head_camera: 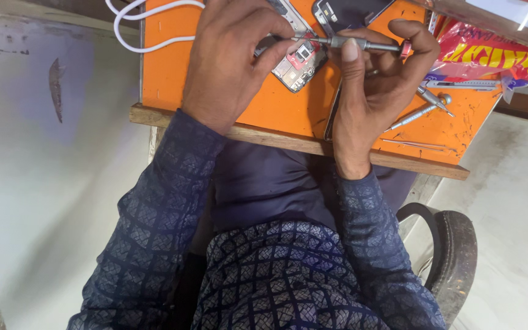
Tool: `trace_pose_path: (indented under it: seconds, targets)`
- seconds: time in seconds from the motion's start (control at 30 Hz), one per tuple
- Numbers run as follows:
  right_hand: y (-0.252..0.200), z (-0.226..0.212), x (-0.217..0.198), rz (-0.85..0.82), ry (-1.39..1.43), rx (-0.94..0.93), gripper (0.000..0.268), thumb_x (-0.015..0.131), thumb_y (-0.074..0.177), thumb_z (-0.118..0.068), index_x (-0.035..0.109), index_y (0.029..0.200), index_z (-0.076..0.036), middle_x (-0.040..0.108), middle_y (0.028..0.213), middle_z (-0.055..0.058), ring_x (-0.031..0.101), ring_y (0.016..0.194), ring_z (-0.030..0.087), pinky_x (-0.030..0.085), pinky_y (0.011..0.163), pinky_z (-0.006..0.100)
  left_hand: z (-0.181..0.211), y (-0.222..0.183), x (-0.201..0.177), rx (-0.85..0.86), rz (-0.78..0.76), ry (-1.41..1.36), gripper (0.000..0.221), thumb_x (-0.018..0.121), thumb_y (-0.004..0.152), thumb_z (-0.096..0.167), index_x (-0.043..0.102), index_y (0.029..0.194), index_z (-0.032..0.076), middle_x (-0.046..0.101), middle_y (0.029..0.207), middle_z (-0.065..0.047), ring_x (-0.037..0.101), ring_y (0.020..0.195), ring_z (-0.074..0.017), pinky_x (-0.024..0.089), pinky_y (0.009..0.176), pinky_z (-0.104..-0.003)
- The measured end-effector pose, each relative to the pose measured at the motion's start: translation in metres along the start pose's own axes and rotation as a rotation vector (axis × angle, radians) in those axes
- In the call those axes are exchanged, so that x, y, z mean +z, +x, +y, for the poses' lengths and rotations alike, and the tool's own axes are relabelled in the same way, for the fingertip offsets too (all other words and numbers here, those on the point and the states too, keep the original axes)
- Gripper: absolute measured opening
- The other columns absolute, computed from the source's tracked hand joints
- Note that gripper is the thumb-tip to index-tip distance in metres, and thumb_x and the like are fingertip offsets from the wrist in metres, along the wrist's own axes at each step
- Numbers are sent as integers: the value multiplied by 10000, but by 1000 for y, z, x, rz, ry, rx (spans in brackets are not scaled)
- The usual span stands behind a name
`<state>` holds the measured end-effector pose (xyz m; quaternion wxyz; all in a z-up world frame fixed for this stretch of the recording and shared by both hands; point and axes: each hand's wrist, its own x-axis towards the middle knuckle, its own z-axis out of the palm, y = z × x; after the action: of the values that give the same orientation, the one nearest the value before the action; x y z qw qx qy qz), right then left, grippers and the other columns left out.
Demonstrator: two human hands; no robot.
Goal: The person uses a screwdriver to remove screws from a disassembled smartphone chassis and places them on the workbench. They then pick up a small internal component and place it into the chassis.
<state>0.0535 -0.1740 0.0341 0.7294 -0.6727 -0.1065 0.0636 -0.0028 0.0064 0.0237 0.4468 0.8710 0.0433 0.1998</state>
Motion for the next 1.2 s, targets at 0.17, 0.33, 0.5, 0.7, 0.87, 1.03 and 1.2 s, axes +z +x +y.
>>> trace_pose_path:
  seconds: [0.17,0.33,0.5,0.7,0.87,1.03,1.2]
  targets:
    - [1,2,-1,-7,-4,-12,372,654,1142,32,364,1344,-86,693,1128,161,688,1005,168,607,951,302,2,3,-2,29,1,35,120,824,950,73,710,988,61,667,1080,-54,583,1095,-280,476,964,-420]
    - [0,2,-1,-20,-20,-22,369,651,1151,34,361,1345,-85,695,1120,168,689,986,169,590,935,289,3,3,-3,71,24,3,164,833,925,75,706,1016,27,650,1061,-84,572,1054,-302,467,913,-433]
    - [0,1,0,-21,-1,-10,365,647,1151,32,359,1345,-83,690,1120,166,684,982,168,589,932,287,-1,1,-1,43,1,39,120,824,956,75,718,1011,56,662,1097,-46,578,1104,-272,480,968,-413]
    - [0,2,-1,-24,-10,-19,361,643,1152,31,357,1339,-86,688,1120,163,684,981,167,592,928,289,-3,-1,1,45,6,76,110,818,955,66,719,1003,64,664,1089,-40,577,1093,-267,477,962,-414]
    - [0,2,-1,-25,-20,-21,362,641,1156,35,355,1342,-85,689,1116,164,684,971,166,587,923,282,-3,-1,1,23,-11,84,118,821,944,70,721,1006,61,658,1068,-44,578,1084,-265,476,951,-419]
    - [-2,0,-1,-21,-42,-43,365,637,1160,41,353,1350,-87,689,1126,165,682,977,170,582,923,279,-2,-1,2,21,0,108,117,811,943,43,722,1017,60,655,1076,-48,573,1096,-274,477,962,-421]
    - [-11,-6,-15,7,-107,-95,388,641,1167,59,350,1372,-96,696,1140,172,673,995,189,562,920,288,-3,0,-1,27,-5,107,151,819,921,35,717,1033,41,644,1081,-69,564,1104,-300,460,963,-445]
